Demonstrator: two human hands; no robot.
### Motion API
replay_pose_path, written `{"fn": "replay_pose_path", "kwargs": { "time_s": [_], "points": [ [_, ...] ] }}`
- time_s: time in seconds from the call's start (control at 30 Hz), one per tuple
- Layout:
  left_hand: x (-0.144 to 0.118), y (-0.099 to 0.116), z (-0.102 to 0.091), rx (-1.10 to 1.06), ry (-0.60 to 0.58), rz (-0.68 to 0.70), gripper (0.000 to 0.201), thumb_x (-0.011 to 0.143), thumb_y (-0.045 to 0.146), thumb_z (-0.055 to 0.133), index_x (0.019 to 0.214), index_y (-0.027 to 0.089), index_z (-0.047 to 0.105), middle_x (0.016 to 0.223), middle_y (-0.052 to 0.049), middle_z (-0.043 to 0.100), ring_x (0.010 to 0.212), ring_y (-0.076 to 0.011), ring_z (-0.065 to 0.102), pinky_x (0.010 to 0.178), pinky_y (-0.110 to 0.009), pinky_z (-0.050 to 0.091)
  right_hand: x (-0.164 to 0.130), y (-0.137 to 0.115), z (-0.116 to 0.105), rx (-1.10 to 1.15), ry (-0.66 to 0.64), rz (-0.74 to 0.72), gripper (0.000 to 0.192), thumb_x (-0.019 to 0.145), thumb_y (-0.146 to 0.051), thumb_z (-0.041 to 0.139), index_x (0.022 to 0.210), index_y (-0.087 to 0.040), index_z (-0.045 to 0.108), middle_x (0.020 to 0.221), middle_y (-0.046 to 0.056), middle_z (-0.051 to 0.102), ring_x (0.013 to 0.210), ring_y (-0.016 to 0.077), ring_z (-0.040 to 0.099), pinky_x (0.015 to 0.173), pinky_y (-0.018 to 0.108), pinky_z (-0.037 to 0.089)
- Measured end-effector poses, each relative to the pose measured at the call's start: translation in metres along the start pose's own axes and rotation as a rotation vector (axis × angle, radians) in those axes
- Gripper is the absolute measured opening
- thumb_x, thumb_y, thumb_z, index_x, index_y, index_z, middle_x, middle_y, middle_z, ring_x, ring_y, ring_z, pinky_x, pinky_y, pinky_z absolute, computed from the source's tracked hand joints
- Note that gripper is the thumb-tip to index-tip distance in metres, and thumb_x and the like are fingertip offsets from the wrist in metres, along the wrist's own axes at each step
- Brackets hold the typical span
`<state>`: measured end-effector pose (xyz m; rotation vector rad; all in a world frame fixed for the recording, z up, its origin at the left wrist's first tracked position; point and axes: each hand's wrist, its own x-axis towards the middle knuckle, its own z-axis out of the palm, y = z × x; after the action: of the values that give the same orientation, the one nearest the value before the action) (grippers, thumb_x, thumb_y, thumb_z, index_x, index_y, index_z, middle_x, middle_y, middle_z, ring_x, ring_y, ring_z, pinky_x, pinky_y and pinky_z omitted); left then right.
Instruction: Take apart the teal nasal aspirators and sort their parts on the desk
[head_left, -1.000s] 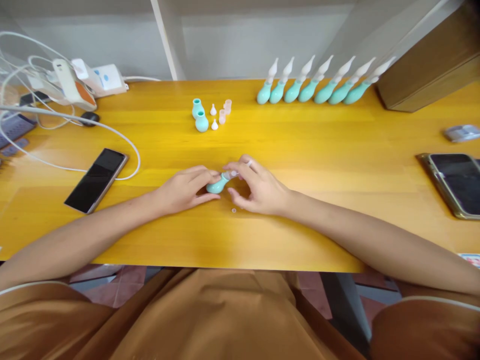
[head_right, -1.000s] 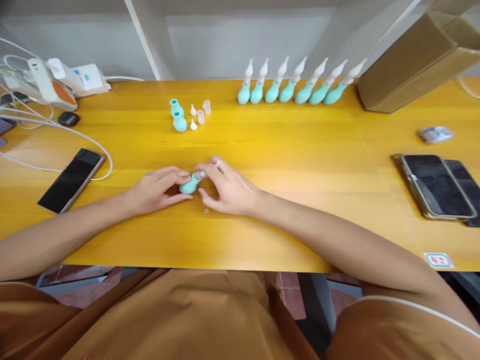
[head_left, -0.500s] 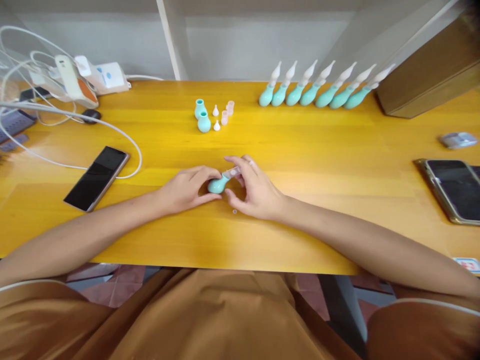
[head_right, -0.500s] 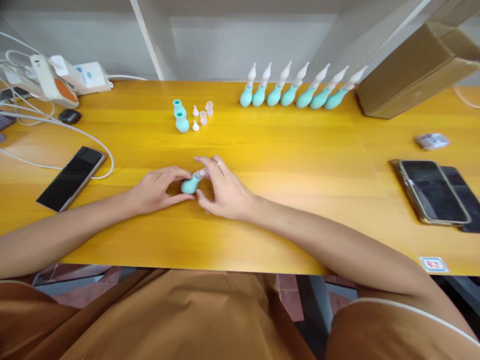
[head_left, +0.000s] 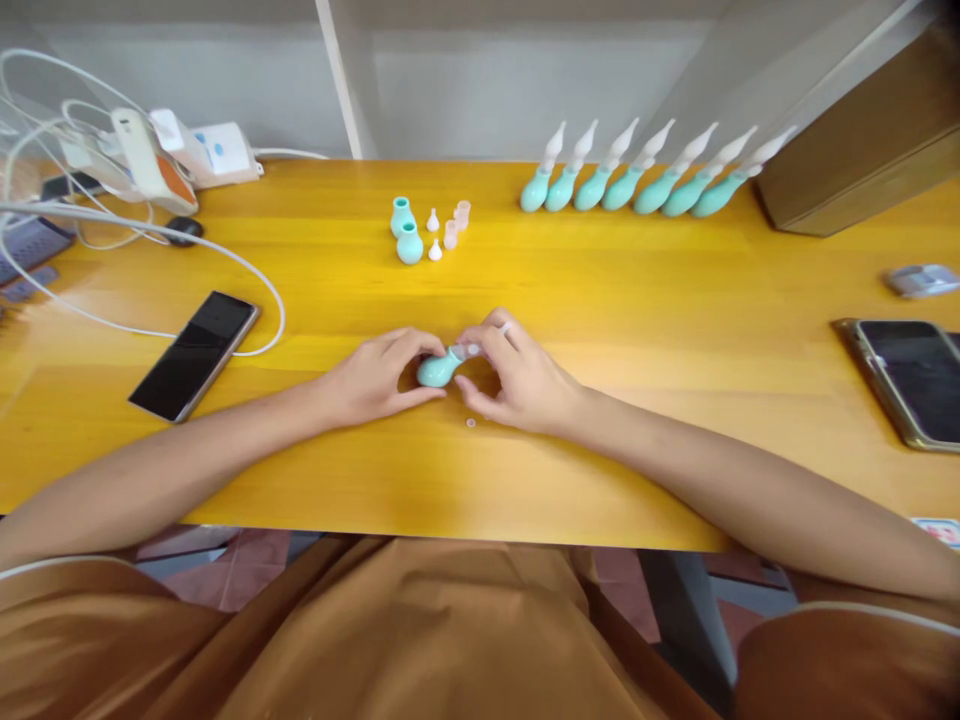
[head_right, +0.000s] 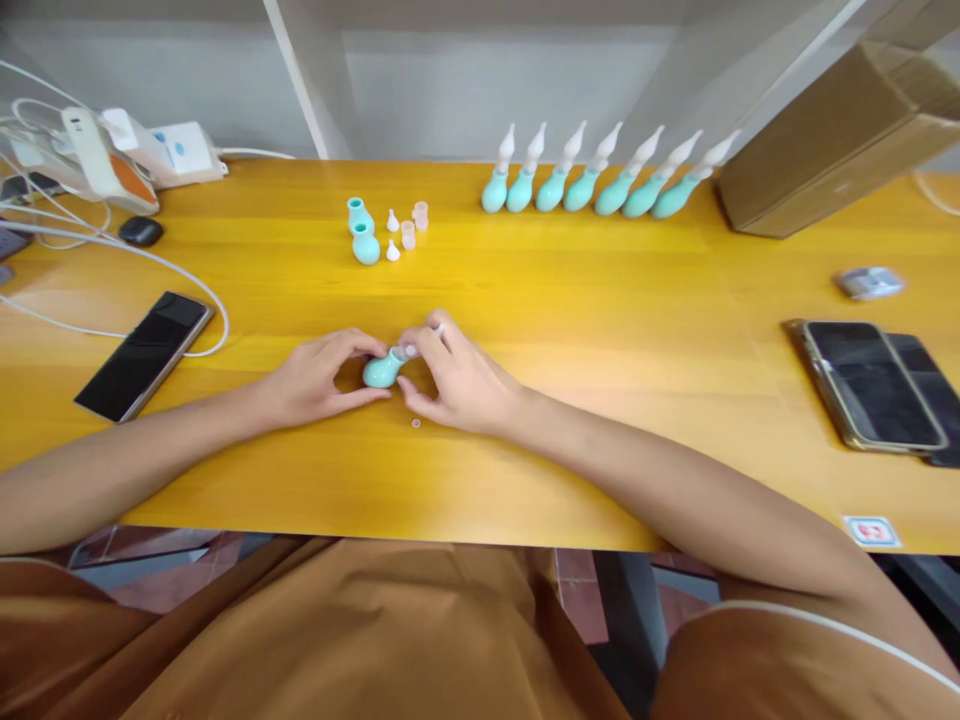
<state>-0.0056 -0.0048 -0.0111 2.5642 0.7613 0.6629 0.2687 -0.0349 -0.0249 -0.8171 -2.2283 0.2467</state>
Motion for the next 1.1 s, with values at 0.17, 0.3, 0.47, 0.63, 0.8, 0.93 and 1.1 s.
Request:
{"fn": "replay_pose_path", "kwargs": {
  "time_s": [0.17,0.3,0.47,0.63,0.8,0.93,1.1],
  "points": [
    [-0.002,-0.002,0.002,0.041,-0.005,0.041,0.038,0.102,0.039,0.081,0.131,0.020,0.063,0.118,-0.009,0.077,0.106,-0.0237,0.077,0.096,-0.035,0.062,0.000,0.003,-0.003,-0.013,-0.040,-0.022,0.036,0.103,-0.008,0.053,0.136,-0.022,0.053,0.116,0.012,0.059,0.095,0.0267,0.066,0.087,0.045,0.064],
    [-0.003,-0.005,0.004,0.057,0.009,0.104,0.037,0.105,0.038,0.077,0.133,0.020,0.062,0.119,-0.011,0.077,0.108,-0.0240,0.076,0.096,-0.036,0.063,0.000,0.006,-0.005,-0.045,-0.059,-0.033,0.033,0.104,-0.007,0.050,0.134,-0.021,0.055,0.114,0.012,0.059,0.093,0.0255,0.065,0.083,0.042,0.063],
    [-0.002,-0.006,0.003,0.058,0.005,0.152,0.034,0.107,0.037,0.075,0.134,0.020,0.062,0.121,-0.011,0.076,0.110,-0.0241,0.075,0.098,-0.037,0.063,0.001,0.008,-0.009,-0.117,-0.108,-0.092,0.032,0.103,-0.009,0.051,0.133,-0.019,0.056,0.113,0.013,0.058,0.091,0.0251,0.063,0.080,0.039,0.061],
    [-0.001,-0.004,0.002,0.063,0.016,0.168,0.033,0.107,0.037,0.075,0.133,0.020,0.063,0.118,-0.011,0.077,0.108,-0.0239,0.075,0.096,-0.036,0.063,0.003,0.006,-0.015,-0.202,-0.159,-0.106,0.028,0.105,-0.013,0.051,0.131,-0.015,0.059,0.114,0.015,0.059,0.083,0.0243,0.059,0.075,0.038,0.059],
    [0.000,-0.003,0.003,0.081,0.031,0.199,0.035,0.108,0.038,0.074,0.135,0.021,0.062,0.118,-0.010,0.077,0.109,-0.0232,0.076,0.097,-0.035,0.063,0.003,0.006,-0.020,-0.274,-0.227,-0.100,0.026,0.105,-0.014,0.049,0.127,-0.013,0.063,0.114,0.017,0.059,0.082,0.0252,0.059,0.075,0.039,0.059],
    [0.000,-0.004,0.002,0.089,0.031,0.197,0.037,0.107,0.038,0.075,0.137,0.020,0.062,0.118,-0.010,0.077,0.108,-0.0231,0.076,0.096,-0.034,0.063,0.003,0.007,-0.021,-0.259,-0.246,-0.093,0.028,0.105,-0.013,0.049,0.130,-0.013,0.062,0.116,0.017,0.059,0.085,0.0255,0.060,0.078,0.039,0.059],
    [-0.002,-0.007,0.004,0.088,0.013,0.158,0.038,0.107,0.042,0.075,0.136,0.021,0.061,0.119,-0.010,0.076,0.108,-0.0238,0.076,0.096,-0.036,0.063,0.003,0.003,-0.020,-0.273,-0.274,-0.066,0.030,0.106,-0.011,0.047,0.132,-0.012,0.061,0.118,0.018,0.059,0.087,0.0263,0.061,0.080,0.040,0.058]
  ]
}}
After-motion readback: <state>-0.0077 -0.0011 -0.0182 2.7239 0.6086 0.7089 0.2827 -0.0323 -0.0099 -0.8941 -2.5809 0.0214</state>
